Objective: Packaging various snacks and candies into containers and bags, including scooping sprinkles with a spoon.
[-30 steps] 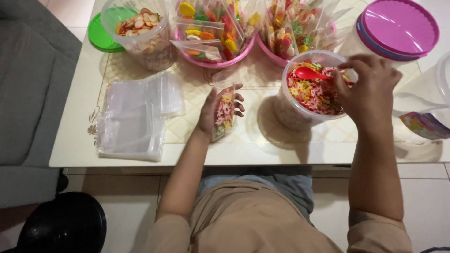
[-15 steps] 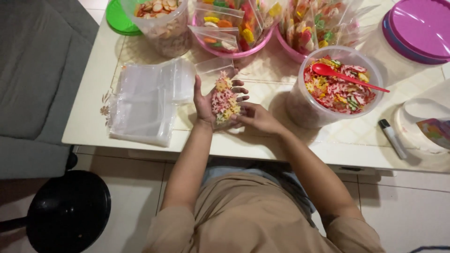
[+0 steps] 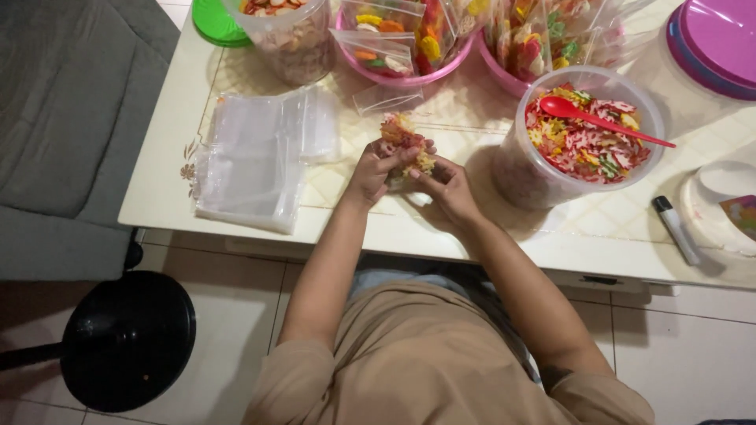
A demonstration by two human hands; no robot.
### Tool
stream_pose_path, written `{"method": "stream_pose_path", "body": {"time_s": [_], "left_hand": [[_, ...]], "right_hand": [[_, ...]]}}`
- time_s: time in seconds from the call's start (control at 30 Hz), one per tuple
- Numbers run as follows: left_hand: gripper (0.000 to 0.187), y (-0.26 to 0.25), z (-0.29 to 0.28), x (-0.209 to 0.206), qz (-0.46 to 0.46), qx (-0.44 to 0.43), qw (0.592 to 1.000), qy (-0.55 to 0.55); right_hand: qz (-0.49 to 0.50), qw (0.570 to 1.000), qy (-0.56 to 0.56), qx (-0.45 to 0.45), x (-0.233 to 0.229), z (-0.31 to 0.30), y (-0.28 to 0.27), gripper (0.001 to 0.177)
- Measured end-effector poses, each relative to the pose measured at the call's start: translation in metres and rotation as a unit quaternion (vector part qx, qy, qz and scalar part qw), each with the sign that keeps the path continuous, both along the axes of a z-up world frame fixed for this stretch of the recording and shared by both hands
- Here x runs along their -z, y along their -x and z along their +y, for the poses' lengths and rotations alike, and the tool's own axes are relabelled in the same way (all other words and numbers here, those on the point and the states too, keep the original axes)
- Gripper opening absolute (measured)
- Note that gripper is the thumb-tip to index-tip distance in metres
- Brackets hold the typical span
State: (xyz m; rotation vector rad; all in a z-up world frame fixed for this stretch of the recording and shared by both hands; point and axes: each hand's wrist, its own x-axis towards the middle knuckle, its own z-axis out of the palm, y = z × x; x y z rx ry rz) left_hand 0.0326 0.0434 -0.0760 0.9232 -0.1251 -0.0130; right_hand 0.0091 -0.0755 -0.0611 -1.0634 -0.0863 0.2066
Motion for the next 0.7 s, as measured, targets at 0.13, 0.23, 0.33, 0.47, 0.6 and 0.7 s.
{"method": "stream_pose_path", "body": {"time_s": [0.13,0.23,0.33,0.47,0.6,0.7], "left_hand": [[0.026,0.003,-0.004,0.003,0.000,-0.013,1.000,-0.003],[0.034,0.005,-0.002,-0.003,-0.008,0.102,0.992,0.074],[0.038,0.004,0.000,0.004,-0.018,0.123,0.990,0.058],[0.038,0.005,-0.004,0.003,-0.010,0.119,0.991,0.059],[0.026,0.011,-0.007,-0.019,0.041,0.032,0.998,0.023],[0.024,0.016,-0.012,-0.028,0.040,0.001,0.999,-0.016]], "right_hand": [[-0.012,0.999,0.045,-0.012,-0.015,0.003,0.007,0.024],[-0.027,0.995,0.088,-0.028,-0.005,-0.002,-0.001,0.018],[0.001,0.998,0.055,-0.011,0.015,-0.004,-0.009,0.016],[0.007,0.999,0.042,-0.020,-0.022,0.003,0.007,0.021],[0.043,0.999,-0.010,-0.018,0.018,-0.007,-0.009,0.017],[0.056,0.998,-0.038,-0.019,-0.033,0.004,0.010,0.015]]}}
